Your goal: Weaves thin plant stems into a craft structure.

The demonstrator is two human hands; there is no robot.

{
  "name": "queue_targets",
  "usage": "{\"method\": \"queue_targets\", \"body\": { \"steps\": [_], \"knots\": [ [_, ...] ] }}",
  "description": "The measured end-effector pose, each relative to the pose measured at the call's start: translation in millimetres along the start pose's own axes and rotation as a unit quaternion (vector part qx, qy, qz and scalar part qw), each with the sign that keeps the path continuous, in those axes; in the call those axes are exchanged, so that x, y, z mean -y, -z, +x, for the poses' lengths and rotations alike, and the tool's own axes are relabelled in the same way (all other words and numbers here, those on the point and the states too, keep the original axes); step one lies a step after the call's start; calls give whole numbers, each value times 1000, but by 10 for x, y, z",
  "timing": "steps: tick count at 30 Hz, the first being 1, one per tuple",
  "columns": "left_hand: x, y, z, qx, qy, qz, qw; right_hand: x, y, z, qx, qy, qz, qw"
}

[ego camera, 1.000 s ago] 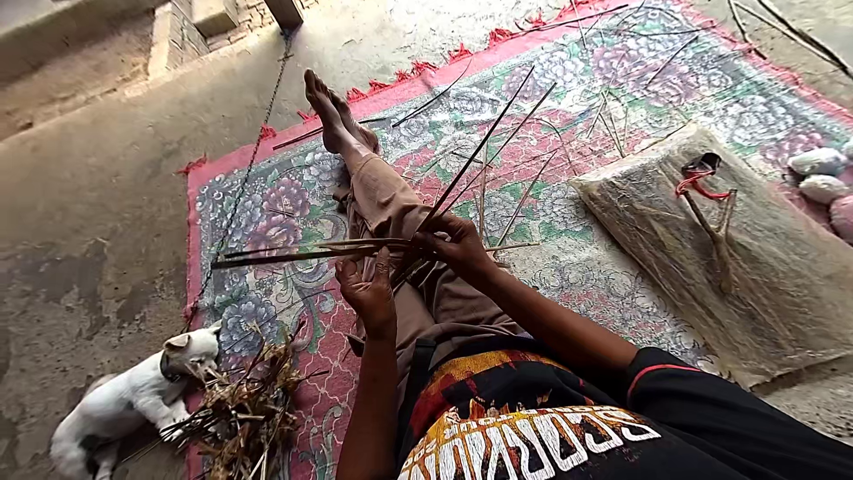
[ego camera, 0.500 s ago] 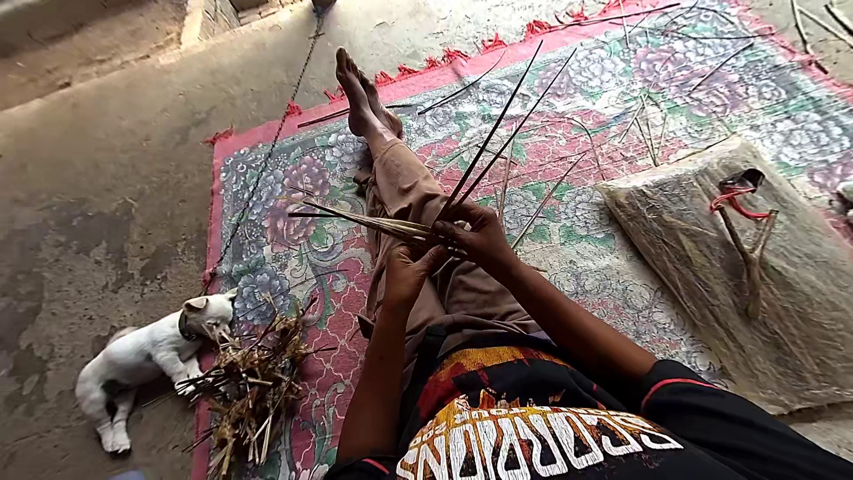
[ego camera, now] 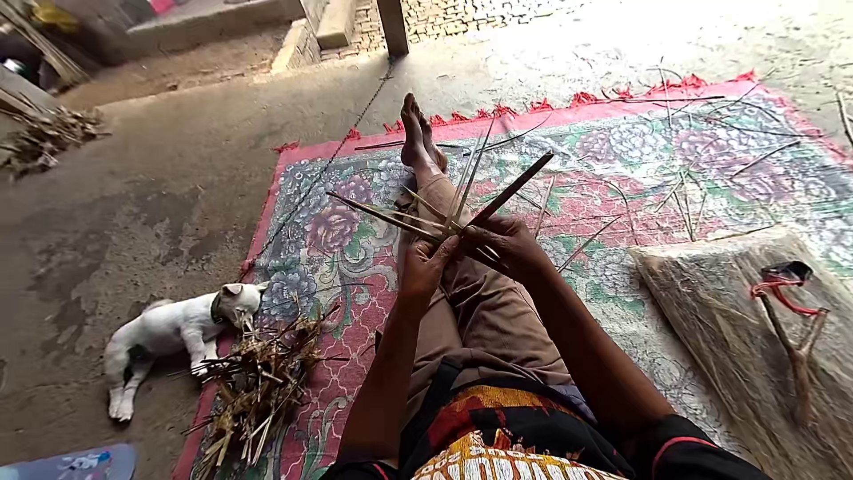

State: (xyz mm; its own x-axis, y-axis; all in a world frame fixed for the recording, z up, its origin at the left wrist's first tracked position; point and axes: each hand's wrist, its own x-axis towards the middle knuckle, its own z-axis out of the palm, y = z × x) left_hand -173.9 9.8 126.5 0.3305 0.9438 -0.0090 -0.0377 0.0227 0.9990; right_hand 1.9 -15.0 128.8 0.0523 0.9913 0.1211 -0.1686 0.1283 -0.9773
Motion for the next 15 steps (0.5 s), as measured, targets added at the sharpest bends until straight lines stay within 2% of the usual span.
{"method": "queue_targets", "body": {
  "steps": [5,9,15],
  "knots": [
    [-208,5,216,-4,-35,0,999,260,-7,286,10,31,-31,999],
    [-328,22,91,35,-64,6,997,428,-30,90,14,45,-48,998],
    [-233,-6,63,51,-97,49,993,370,57,18,14,38,-96,995]
  ]
}}
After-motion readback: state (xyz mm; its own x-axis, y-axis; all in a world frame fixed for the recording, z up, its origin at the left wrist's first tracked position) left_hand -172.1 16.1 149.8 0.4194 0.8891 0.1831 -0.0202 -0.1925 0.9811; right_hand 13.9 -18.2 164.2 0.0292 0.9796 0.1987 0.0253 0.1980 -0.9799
